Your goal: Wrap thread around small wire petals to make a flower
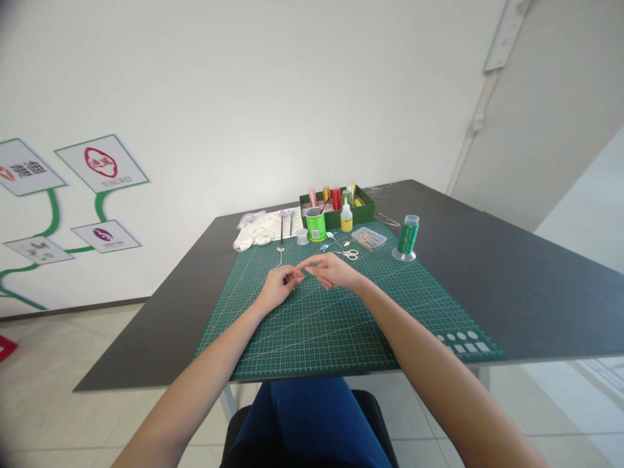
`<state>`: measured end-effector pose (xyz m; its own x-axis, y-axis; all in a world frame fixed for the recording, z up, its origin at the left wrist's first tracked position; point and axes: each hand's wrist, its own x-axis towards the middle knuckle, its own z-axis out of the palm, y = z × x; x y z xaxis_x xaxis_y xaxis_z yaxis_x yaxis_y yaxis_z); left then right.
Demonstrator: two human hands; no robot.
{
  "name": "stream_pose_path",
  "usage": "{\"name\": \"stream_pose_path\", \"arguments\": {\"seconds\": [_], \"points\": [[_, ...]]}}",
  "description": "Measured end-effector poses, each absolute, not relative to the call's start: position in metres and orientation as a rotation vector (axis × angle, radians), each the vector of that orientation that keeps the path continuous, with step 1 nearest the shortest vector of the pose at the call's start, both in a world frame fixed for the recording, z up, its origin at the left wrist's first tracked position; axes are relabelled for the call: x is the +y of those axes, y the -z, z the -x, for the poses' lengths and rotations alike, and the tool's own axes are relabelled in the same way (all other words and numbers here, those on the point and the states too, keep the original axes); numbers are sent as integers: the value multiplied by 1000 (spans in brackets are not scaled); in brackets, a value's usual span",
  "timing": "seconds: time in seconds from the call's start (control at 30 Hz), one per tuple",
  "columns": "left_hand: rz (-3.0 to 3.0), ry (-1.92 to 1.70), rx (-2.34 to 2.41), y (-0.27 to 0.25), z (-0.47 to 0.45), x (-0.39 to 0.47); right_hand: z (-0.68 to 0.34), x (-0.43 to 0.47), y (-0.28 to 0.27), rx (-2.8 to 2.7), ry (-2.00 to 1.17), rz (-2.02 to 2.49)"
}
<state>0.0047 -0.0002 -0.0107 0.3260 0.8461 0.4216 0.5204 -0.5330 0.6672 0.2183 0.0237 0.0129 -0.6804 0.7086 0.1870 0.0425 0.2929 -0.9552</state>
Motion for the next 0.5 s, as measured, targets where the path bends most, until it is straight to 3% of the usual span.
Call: {"name": "stream_pose_path", "arguments": {"seconds": [0.5], "points": [[-2268,-990,1094,2,-6,-4,-227,28,-15,-1850,-1504,713]]}}
